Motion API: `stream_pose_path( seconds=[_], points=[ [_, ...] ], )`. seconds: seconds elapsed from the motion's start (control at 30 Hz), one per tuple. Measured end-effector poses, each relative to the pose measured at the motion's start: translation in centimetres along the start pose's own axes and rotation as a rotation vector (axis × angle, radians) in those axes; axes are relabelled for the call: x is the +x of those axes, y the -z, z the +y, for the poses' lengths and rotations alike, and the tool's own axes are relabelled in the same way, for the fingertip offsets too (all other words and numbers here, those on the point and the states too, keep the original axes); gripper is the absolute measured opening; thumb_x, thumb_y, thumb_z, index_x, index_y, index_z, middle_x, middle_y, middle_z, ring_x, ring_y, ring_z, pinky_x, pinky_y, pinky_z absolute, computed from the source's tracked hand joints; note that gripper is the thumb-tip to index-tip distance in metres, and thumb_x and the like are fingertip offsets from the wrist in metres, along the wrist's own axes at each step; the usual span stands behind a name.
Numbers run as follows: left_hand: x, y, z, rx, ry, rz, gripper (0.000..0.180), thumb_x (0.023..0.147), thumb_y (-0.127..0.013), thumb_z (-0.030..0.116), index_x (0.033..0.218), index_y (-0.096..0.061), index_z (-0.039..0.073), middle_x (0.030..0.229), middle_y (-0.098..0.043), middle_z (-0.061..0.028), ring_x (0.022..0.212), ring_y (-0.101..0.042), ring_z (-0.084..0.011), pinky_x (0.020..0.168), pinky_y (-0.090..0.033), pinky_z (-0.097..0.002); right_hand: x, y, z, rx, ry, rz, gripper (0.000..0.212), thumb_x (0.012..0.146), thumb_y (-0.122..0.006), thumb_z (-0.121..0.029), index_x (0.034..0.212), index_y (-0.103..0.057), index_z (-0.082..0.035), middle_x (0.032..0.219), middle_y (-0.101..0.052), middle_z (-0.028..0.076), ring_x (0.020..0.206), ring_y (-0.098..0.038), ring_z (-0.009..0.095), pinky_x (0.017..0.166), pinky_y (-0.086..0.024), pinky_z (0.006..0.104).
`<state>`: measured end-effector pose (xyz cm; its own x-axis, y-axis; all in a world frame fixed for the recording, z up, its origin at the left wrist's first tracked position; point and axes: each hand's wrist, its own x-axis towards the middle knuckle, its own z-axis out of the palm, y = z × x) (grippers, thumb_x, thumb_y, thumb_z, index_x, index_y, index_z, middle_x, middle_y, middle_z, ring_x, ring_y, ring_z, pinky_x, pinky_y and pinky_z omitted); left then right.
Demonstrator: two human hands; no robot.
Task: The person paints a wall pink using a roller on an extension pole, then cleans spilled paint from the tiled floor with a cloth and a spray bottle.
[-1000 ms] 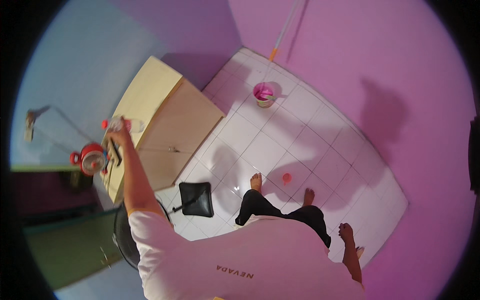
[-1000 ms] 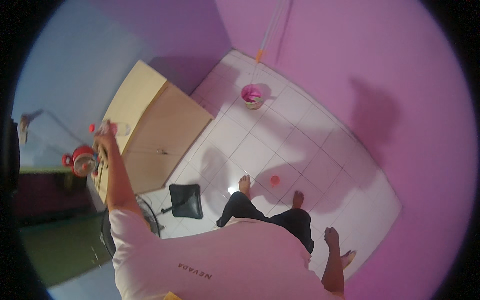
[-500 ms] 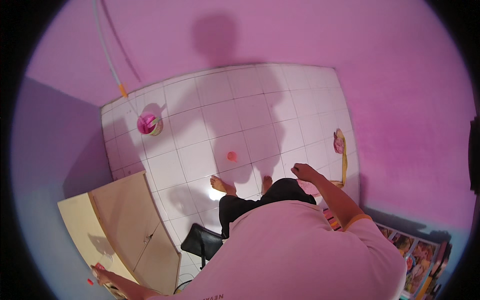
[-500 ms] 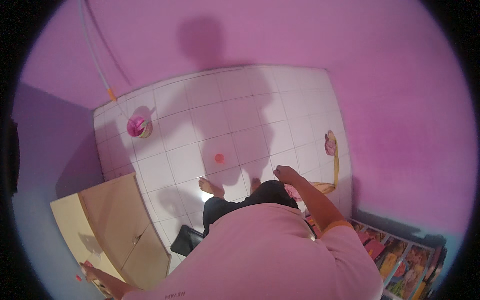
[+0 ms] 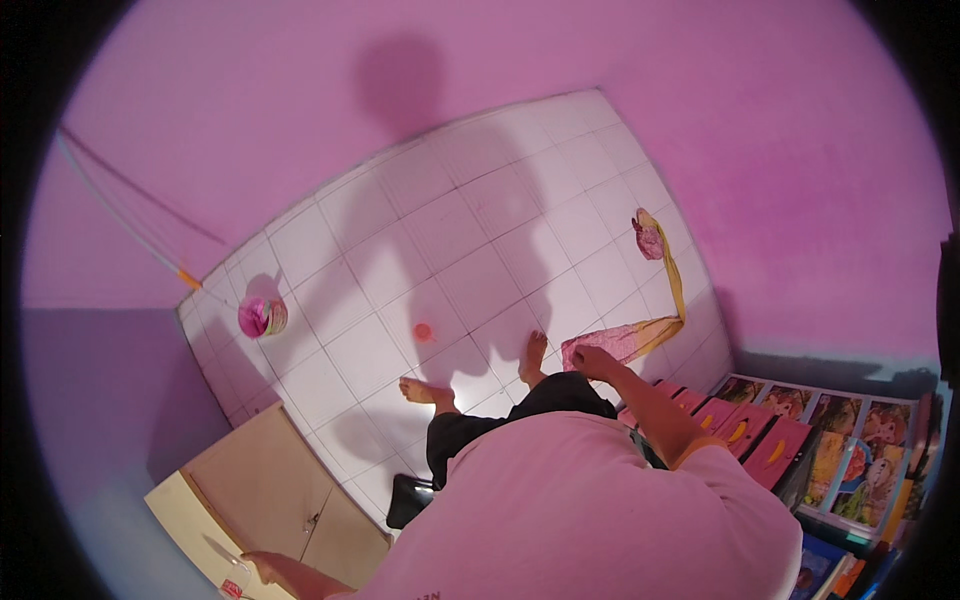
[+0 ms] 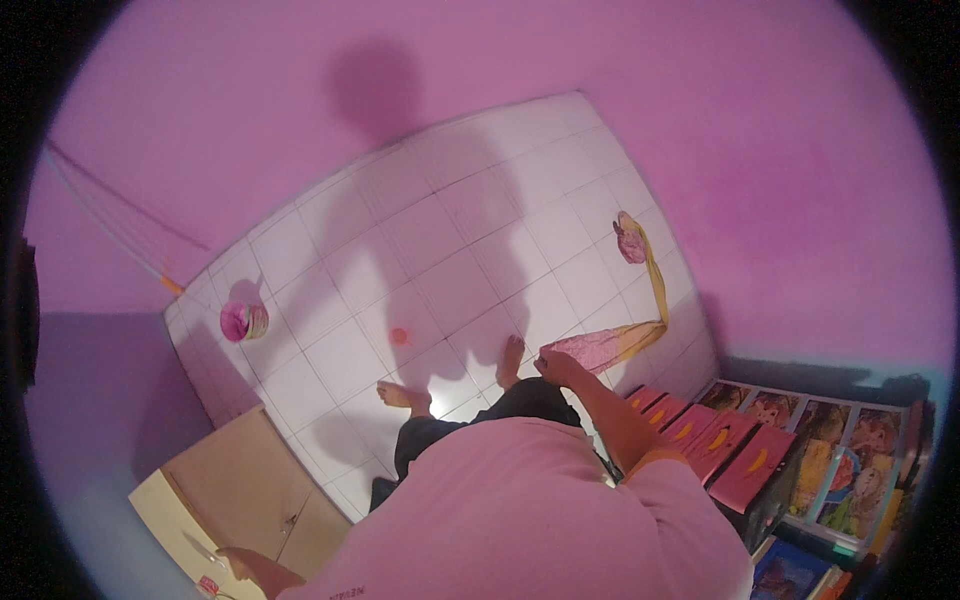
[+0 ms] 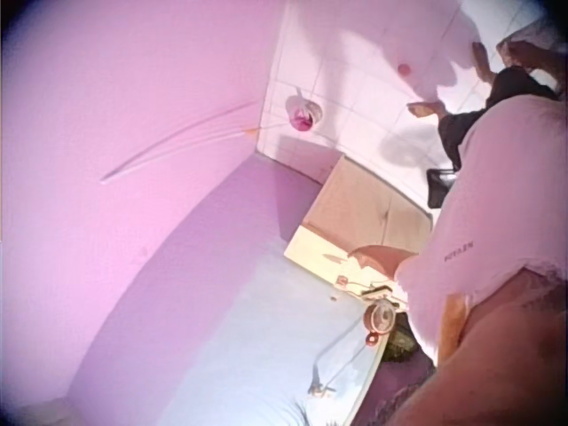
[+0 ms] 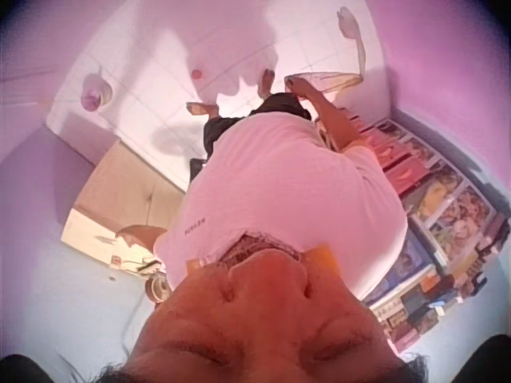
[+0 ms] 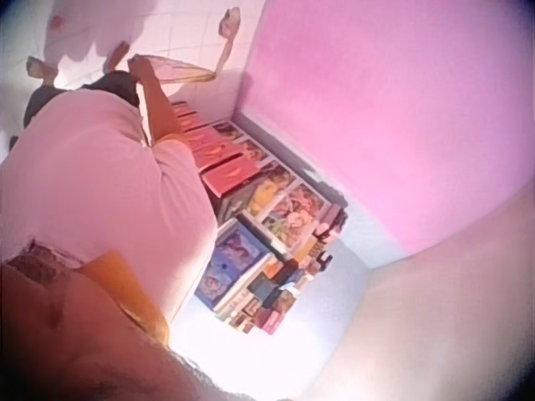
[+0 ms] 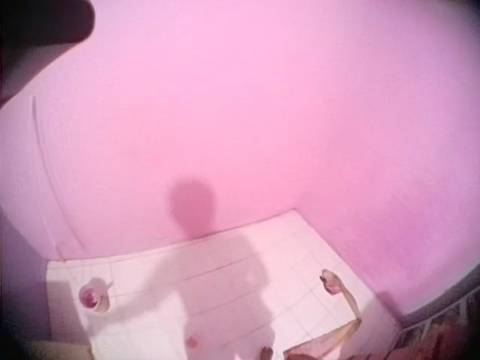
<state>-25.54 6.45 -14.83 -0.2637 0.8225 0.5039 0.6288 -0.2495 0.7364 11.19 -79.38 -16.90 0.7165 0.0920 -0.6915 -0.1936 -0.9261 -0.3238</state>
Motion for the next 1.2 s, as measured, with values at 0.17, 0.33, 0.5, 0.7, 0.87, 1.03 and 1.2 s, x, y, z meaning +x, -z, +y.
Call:
stream_pose_path(
  seconds=[0.17,0.33,0.5,0.7,0.87,1.03,1.2],
  points=[
    [-20.8,-1.4,5.3,0.077,0.145,-0.539,0.045,0.087,-0.056,0.035,0.122,-0.044,0.009,0.11,-0.051,-0.0055,0.098,-0.051,-0.0198,0.072,-0.042,-0.0399,0.0,0.8,11.9,0.093,0.004,0.07,0.036,0.085,-0.052,-0.037,0.084,-0.06,-0.002,0.082,-0.062,0.02,0.08,-0.061,0.036,0.071,-0.047,0.0448],
    [-45.7,-0.9,14.3,0.208,0.507,-1.615,0.039,0.088,-0.056,0.034,0.117,-0.049,0.009,0.101,-0.059,-0.0051,0.088,-0.06,-0.0181,0.064,-0.049,-0.0349,1.2,3.0,25.6,0.338,-0.146,0.218,0.025,0.082,-0.057,-0.025,0.09,-0.059,-0.002,0.079,-0.062,0.018,0.077,-0.062,0.031,0.067,-0.048,0.0402],
    [-65.2,0.4,30.7,0.275,-0.488,-2.249,0.034,0.089,-0.053,0.032,0.102,-0.063,0.002,0.102,-0.063,-0.0148,0.094,-0.061,-0.0273,0.083,-0.046,-0.0347,-1.2,5.5,34.8,0.457,-0.228,0.342,0.028,0.083,-0.055,-0.024,0.102,-0.056,-0.003,0.089,-0.063,0.016,0.084,-0.062,0.029,0.073,-0.049,0.0369],
    [-77.1,-3.7,40.5,0.226,-0.341,-2.266,0.035,0.089,-0.055,0.036,0.105,-0.059,0.005,0.093,-0.065,-0.0091,0.081,-0.065,-0.0183,0.064,-0.051,-0.0316,-1.1,4.6,39.9,0.599,-0.311,0.331,0.035,0.086,-0.052,-0.033,0.102,-0.057,-0.002,0.094,-0.063,0.021,0.092,-0.061,0.035,0.079,-0.049,0.0411],
    [-85.7,-7.7,43.7,0.495,-0.226,-2.141,0.035,0.09,-0.052,0.036,0.096,-0.055,0.001,0.079,-0.061,-0.0081,0.065,-0.062,-0.0165,0.046,-0.049,-0.0317,-1.4,4.9,43.3,0.845,-0.3,0.23,0.037,0.087,-0.051,-0.035,0.102,-0.059,-0.002,0.098,-0.064,0.018,0.085,-0.064,0.03,0.078,-0.049,0.0382],
    [-98.4,-9.6,45.1,0.471,-0.194,-2.105,0.036,0.088,-0.053,0.038,0.087,-0.058,0.002,0.071,-0.06,-0.0071,0.06,-0.062,-0.0163,0.046,-0.048,-0.0315,-2.0,11.1,50.2,0.689,-0.424,0.069,0.036,0.087,-0.055,-0.033,0.106,-0.057,-0.003,0.092,-0.065,0.013,0.076,-0.063,0.022,0.072,-0.049,0.0348],
    [-113.2,-3.4,54.2,0.295,0.06,-2.303,0.036,0.089,-0.055,0.035,0.11,-0.053,0.005,0.093,-0.062,-0.0049,0.075,-0.061,-0.013,0.055,-0.046,-0.0274,-1.5,19.2,63.9,0.692,-0.423,0.045,0.03,0.088,-0.054,-0.029,0.103,-0.057,-0.003,0.085,-0.063,0.013,0.073,-0.063,0.019,0.065,-0.049,0.0328]
  ],
)
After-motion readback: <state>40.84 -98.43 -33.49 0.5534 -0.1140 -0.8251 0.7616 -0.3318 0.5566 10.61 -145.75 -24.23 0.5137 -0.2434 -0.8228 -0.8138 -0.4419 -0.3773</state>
